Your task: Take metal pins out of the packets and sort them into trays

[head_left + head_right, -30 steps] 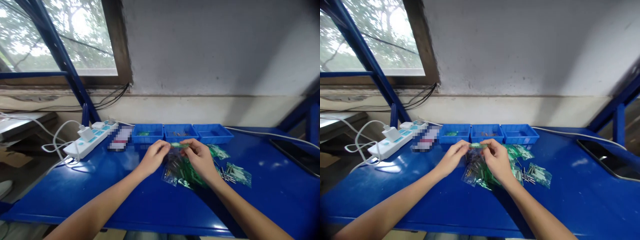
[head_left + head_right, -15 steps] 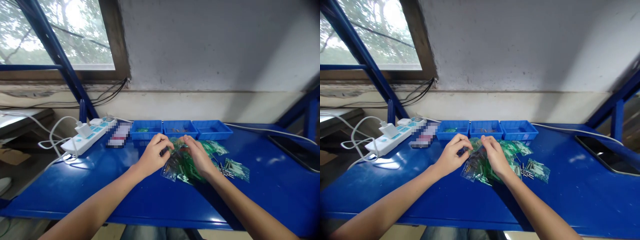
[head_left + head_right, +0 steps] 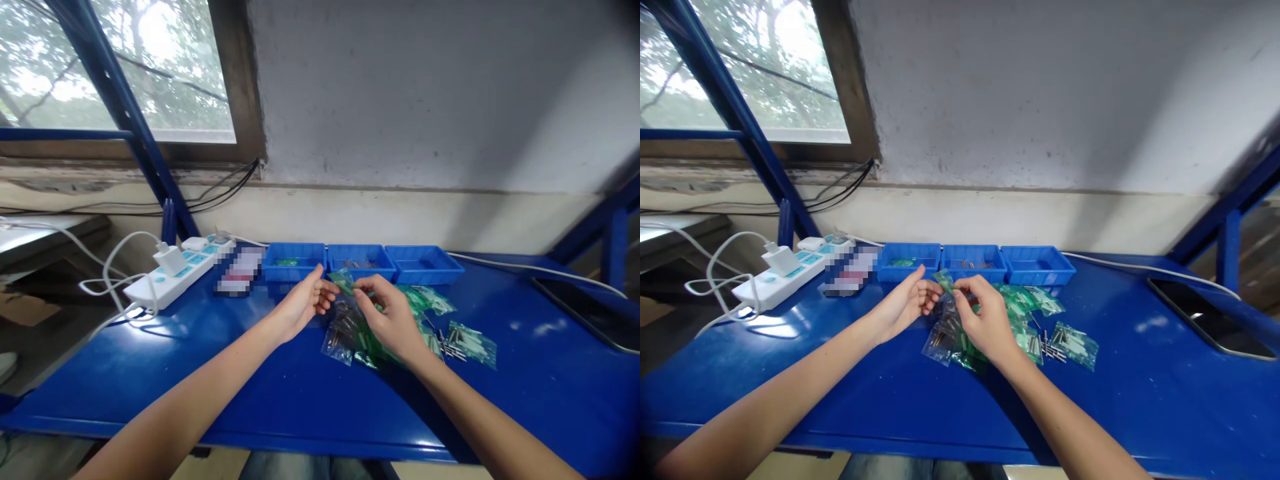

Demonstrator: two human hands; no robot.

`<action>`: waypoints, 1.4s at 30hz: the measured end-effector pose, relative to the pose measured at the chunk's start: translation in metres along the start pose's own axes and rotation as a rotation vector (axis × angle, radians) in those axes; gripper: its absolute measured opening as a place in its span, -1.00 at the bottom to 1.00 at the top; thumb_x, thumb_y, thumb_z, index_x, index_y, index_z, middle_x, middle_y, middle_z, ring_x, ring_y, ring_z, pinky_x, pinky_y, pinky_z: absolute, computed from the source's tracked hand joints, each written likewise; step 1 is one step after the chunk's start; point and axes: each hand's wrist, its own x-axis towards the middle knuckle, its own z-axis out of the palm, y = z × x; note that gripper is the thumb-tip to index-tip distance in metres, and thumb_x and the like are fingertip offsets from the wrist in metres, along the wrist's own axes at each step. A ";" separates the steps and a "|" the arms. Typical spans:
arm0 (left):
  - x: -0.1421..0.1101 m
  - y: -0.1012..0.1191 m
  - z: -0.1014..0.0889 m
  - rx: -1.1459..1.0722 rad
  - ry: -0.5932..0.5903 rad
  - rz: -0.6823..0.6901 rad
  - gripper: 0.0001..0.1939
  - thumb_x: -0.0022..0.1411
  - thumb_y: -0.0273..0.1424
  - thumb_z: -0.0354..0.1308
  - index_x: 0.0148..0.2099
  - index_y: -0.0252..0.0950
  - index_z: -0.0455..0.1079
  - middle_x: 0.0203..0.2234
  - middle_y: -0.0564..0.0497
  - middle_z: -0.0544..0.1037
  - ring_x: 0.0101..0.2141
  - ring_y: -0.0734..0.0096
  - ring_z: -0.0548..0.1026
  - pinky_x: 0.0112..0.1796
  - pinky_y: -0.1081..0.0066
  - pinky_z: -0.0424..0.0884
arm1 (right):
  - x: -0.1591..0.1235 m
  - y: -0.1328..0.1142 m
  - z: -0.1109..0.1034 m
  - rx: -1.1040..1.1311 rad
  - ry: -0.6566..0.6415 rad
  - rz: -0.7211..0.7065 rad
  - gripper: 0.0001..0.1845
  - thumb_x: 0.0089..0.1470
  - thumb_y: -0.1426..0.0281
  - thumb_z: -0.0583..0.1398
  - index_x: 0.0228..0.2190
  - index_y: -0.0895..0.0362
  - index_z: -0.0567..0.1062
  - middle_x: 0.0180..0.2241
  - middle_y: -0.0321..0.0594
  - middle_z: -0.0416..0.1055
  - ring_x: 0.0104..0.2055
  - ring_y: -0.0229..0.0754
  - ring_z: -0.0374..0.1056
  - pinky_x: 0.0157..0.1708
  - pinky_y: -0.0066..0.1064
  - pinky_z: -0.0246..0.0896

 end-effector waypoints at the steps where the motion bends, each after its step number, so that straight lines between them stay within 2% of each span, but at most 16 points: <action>1: 0.000 0.000 0.000 -0.010 0.006 -0.027 -0.45 0.18 0.04 -0.04 -0.39 -0.39 0.41 -0.54 0.01 0.36 -0.55 0.51 0.29 -0.49 0.46 0.19 | 0.000 0.000 0.000 -0.024 -0.010 -0.053 -0.86 0.08 0.40 0.08 -0.35 0.12 0.44 -0.37 -0.20 0.36 -0.34 -0.19 0.30 -0.37 -0.41 0.21; 3: 0.000 -0.001 -0.001 0.024 0.008 -0.010 -0.54 0.15 -0.01 0.06 -0.38 -0.37 0.40 -0.55 0.02 0.36 -0.57 0.52 0.28 -0.53 0.47 0.16 | -0.001 0.000 0.000 -0.050 -0.022 -0.126 -0.82 0.06 0.46 0.06 -0.34 0.10 0.47 -0.30 -0.17 0.35 -0.25 -0.15 0.31 -0.30 -0.36 0.23; 5: 0.000 -0.001 0.000 0.062 0.004 0.046 -0.68 0.11 -0.15 0.17 -0.37 -0.35 0.39 -0.56 0.05 0.35 -0.56 0.53 0.27 -0.54 0.49 0.14 | -0.001 0.001 0.000 -0.083 -0.008 -0.139 -0.78 0.03 0.50 0.05 -0.36 0.09 0.49 -0.24 -0.14 0.30 -0.18 -0.12 0.30 -0.28 -0.32 0.24; 8: -0.002 0.000 0.003 0.092 0.017 0.136 -0.82 0.11 -0.29 0.21 -0.33 -0.32 0.39 -0.53 0.09 0.34 -0.54 0.56 0.28 -0.51 0.51 0.15 | -0.001 0.001 0.000 -0.140 0.022 -0.055 -0.79 0.02 0.47 0.07 -0.39 0.10 0.52 -0.18 -0.09 0.21 -0.11 -0.07 0.26 -0.30 -0.31 0.25; 10: -0.003 0.000 0.004 0.110 0.045 0.189 -0.86 0.12 -0.36 0.20 -0.27 -0.31 0.39 -0.49 0.09 0.37 -0.51 0.55 0.30 -0.47 0.51 0.19 | 0.001 0.001 0.000 -0.157 0.020 0.029 -0.81 0.05 0.37 0.10 -0.38 0.11 0.52 -0.18 -0.09 0.20 -0.11 -0.05 0.25 -0.30 -0.31 0.24; 13: -0.003 0.000 0.005 0.216 0.082 0.313 -0.87 0.09 -0.48 0.19 -0.25 -0.29 0.39 -0.40 0.06 0.42 -0.40 0.48 0.35 -0.36 0.45 0.26 | 0.003 -0.001 -0.001 -0.121 -0.006 0.137 -0.66 0.11 0.18 0.07 -0.42 0.13 0.51 -0.27 -0.13 0.27 -0.20 -0.10 0.27 -0.28 -0.32 0.21; 16: -0.005 -0.001 0.007 0.475 0.074 0.539 -0.85 0.08 -0.58 0.12 -0.29 -0.27 0.42 -0.31 0.02 0.39 -0.27 0.38 0.37 -0.28 0.39 0.31 | 0.004 -0.004 -0.002 -0.055 -0.016 0.241 -0.51 0.18 0.10 -0.06 -0.53 0.14 0.45 -0.45 -0.23 0.30 -0.37 -0.17 0.27 -0.34 -0.37 0.16; 19: -0.008 -0.002 0.008 0.641 0.053 0.648 -0.77 0.05 -0.65 0.07 -0.32 -0.25 0.42 -0.27 0.01 0.29 -0.21 0.35 0.36 -0.31 0.40 0.32 | 0.002 -0.007 -0.002 -0.040 0.009 0.241 -0.55 0.16 0.11 -0.02 -0.57 0.13 0.37 -0.56 -0.30 0.26 -0.47 -0.22 0.22 -0.44 -0.41 0.12; 22: -0.010 -0.002 0.009 0.693 0.066 0.627 -0.83 0.07 -0.58 0.11 -0.30 -0.24 0.41 -0.23 -0.01 0.22 -0.22 0.37 0.34 -0.34 0.41 0.33 | 0.000 -0.007 -0.001 -0.037 0.031 0.134 -0.70 0.13 0.20 0.06 -0.46 0.14 0.42 -0.52 -0.28 0.33 -0.46 -0.22 0.25 -0.43 -0.42 0.14; 25: -0.011 0.000 0.009 0.687 0.081 0.549 -0.90 0.13 -0.36 0.16 -0.28 -0.24 0.41 -0.24 -0.01 0.26 -0.24 0.35 0.34 -0.28 0.37 0.31 | 0.000 -0.006 -0.002 -0.047 0.076 0.008 -0.76 0.13 0.29 0.07 -0.30 0.14 0.48 -0.39 -0.19 0.42 -0.39 -0.19 0.31 -0.39 -0.40 0.20; 27: -0.011 0.001 0.009 0.573 0.065 0.430 -0.70 0.22 -0.15 0.04 -0.31 -0.26 0.42 -0.33 0.00 0.35 -0.31 0.36 0.35 -0.30 0.37 0.28 | 0.000 -0.005 -0.003 -0.069 0.082 -0.060 -0.76 0.13 0.33 0.07 -0.26 0.11 0.50 -0.36 -0.17 0.42 -0.37 -0.18 0.32 -0.39 -0.39 0.23; 29: -0.009 0.003 0.008 0.399 0.037 0.265 -0.47 0.26 0.01 -0.17 -0.34 -0.29 0.42 -0.45 0.00 0.40 -0.43 0.39 0.35 -0.39 0.40 0.24 | 0.001 -0.004 -0.003 -0.080 0.060 -0.107 -0.76 0.13 0.37 0.06 -0.26 0.09 0.52 -0.34 -0.17 0.42 -0.35 -0.18 0.33 -0.39 -0.38 0.25; 31: -0.007 0.004 0.007 0.257 0.036 0.152 -0.41 0.23 0.06 -0.21 -0.37 -0.32 0.40 -0.53 0.02 0.40 -0.53 0.45 0.33 -0.48 0.44 0.19 | 0.001 -0.002 -0.003 -0.089 0.034 -0.151 -0.75 0.12 0.41 0.06 -0.25 0.06 0.53 -0.29 -0.16 0.40 -0.28 -0.17 0.35 -0.31 -0.34 0.27; 35: -0.004 0.004 0.004 0.199 0.092 0.162 -0.68 0.16 -0.14 0.06 -0.39 -0.32 0.34 -0.57 0.08 0.37 -0.59 0.53 0.30 -0.53 0.50 0.15 | 0.000 0.001 -0.002 -0.136 0.034 -0.209 -0.69 0.07 0.50 0.05 -0.28 0.03 0.55 -0.17 -0.14 0.32 -0.13 -0.12 0.32 -0.13 -0.24 0.24; 38: -0.004 0.003 0.004 0.238 0.120 0.216 -0.80 0.17 -0.28 0.06 -0.38 -0.31 0.31 -0.55 0.09 0.38 -0.56 0.53 0.32 -0.50 0.50 0.19 | -0.001 0.003 -0.001 -0.174 0.046 -0.173 -0.67 0.04 0.52 0.04 -0.30 0.02 0.56 -0.12 -0.12 0.26 -0.06 -0.08 0.27 -0.08 -0.20 0.21; 42: -0.009 0.004 0.007 0.332 0.156 0.333 -0.84 0.20 -0.32 0.05 -0.37 -0.29 0.32 -0.52 0.09 0.38 -0.48 0.48 0.34 -0.39 0.46 0.24 | 0.000 0.003 -0.002 -0.165 0.035 -0.058 -0.71 0.01 0.49 0.07 -0.31 0.06 0.55 -0.10 -0.10 0.21 0.01 -0.03 0.20 -0.04 -0.17 0.15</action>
